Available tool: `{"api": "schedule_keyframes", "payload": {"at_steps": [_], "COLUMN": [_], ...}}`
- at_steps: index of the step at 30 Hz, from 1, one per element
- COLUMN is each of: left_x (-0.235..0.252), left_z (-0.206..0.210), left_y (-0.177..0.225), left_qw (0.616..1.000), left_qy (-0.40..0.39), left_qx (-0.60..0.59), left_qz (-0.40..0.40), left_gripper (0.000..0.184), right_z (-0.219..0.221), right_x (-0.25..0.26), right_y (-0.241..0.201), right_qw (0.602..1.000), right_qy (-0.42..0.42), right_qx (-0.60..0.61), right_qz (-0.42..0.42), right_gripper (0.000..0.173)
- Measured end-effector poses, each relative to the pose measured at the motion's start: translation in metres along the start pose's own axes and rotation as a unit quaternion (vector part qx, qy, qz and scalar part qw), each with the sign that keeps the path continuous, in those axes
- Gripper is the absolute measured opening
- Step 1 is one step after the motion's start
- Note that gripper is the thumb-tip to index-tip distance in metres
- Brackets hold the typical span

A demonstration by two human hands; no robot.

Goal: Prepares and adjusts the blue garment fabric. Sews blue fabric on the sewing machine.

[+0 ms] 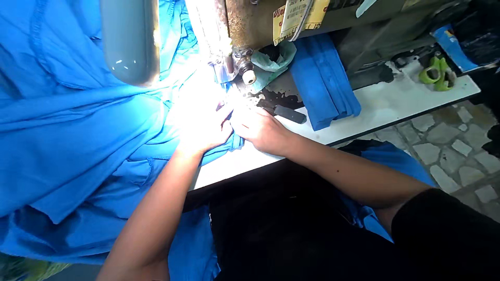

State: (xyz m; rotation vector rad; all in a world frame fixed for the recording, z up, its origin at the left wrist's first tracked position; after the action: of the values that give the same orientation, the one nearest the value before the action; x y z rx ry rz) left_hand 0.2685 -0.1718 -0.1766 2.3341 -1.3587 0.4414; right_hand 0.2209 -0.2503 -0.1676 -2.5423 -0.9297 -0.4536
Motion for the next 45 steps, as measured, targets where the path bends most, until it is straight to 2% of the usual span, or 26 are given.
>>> {"api": "schedule_keyframes", "payload": {"at_steps": [9,11,13,15,16,18,19,21,23,25,27,29,31,32,34,36,37,39,41,45], "left_x": [0.009,0.009,0.004,-0.012,-0.020,-0.037,-0.045,-0.051,-0.047,-0.033,-0.020,-0.014,-0.021,-0.029,-0.038,-0.031,-0.023,-0.007,0.000,-0.013], "left_z": [-0.006,-0.010,-0.021,-0.036,-0.036,-0.019,-0.011,-0.006,-0.014,-0.023,-0.027,-0.038,-0.054,-0.060,-0.067,-0.061,-0.053,-0.029,-0.008,0.012], "left_y": [-0.010,-0.003,0.017,0.059,0.081,0.110,0.111,0.089,0.051,0.015,-0.009,-0.017,-0.011,-0.005,0.021,0.065,0.087,0.118,0.129,0.127], "left_qw": [0.999,0.998,0.992,0.983,0.980,0.979,0.974,0.957,0.934,0.909,0.891,0.903,0.913,0.917,0.940,0.954,0.957,0.965,0.973,0.982], "left_qy": [0.012,-0.003,0.010,0.105,0.126,0.098,0.078,0.043,0.076,0.063,0.030,0.102,0.178,0.174,0.074,-0.102,-0.158,-0.188,-0.170,-0.157], "left_qx": [0.040,0.029,0.007,0.039,0.043,0.045,0.056,0.056,0.068,0.072,0.063,0.088,0.041,-0.008,-0.051,-0.018,0.027,0.098,0.130,0.085], "left_qz": [-0.008,-0.048,-0.123,-0.143,-0.146,-0.174,-0.205,-0.282,-0.341,-0.405,-0.450,-0.407,-0.365,-0.358,-0.330,-0.280,-0.242,-0.155,-0.081,-0.062], "left_gripper": [0.043,0.044,0.041,0.036,0.035,0.031,0.031,0.045,0.062,0.061,0.045,0.031,0.032,0.031,0.023,0.023,0.019,0.013,0.017,0.011], "right_z": [0.000,-0.001,-0.002,0.001,0.001,0.001,0.000,0.001,0.004,0.006,0.002,0.000,-0.002,-0.003,-0.002,0.002,0.005,0.010,0.009,-0.008], "right_x": [0.016,0.016,0.017,0.016,0.015,0.015,0.016,0.017,0.016,0.016,0.016,0.014,0.014,0.014,0.013,0.013,0.014,0.013,0.008,-0.029], "right_y": [0.015,0.016,0.019,0.023,0.025,0.030,0.032,0.037,0.042,0.046,0.045,0.044,0.042,0.040,0.037,0.037,0.037,0.037,0.031,0.000], "right_qw": [0.998,0.998,0.997,0.995,0.994,0.991,0.987,0.980,0.974,0.967,0.964,0.963,0.967,0.968,0.972,0.975,0.977,0.980,0.986,0.998], "right_qy": [0.027,0.021,0.024,0.022,0.026,0.016,0.015,0.012,0.008,-0.004,0.006,0.017,0.034,0.033,0.030,0.042,0.042,0.015,-0.010,0.006], "right_qx": [0.049,0.057,0.071,0.078,0.081,0.097,0.112,0.140,0.156,0.169,0.174,0.182,0.173,0.168,0.160,0.145,0.137,0.122,0.099,0.067], "right_qz": [0.014,0.023,0.036,0.054,0.062,0.095,0.112,0.139,0.164,0.190,0.199,0.199,0.187,0.182,0.171,0.162,0.159,0.159,0.132,0.017], "right_gripper": [0.023,0.022,0.022,0.024,0.024,0.024,0.023,0.023,0.022,0.022,0.024,0.024,0.024,0.025,0.026,0.023,0.022,0.027,0.027,0.020]}}
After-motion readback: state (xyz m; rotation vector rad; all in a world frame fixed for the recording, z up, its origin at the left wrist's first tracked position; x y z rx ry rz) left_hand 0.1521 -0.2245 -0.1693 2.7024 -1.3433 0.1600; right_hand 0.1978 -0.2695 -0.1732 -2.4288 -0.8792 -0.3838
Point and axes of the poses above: each hand's wrist, its own x-axis towards the middle knuckle, its own z-axis out of the palm, y = z × x, the point moved 10 cm from there along x, towards the middle knuckle, and after that the axes turned 14 degrees about z, right-handed, at the moved point
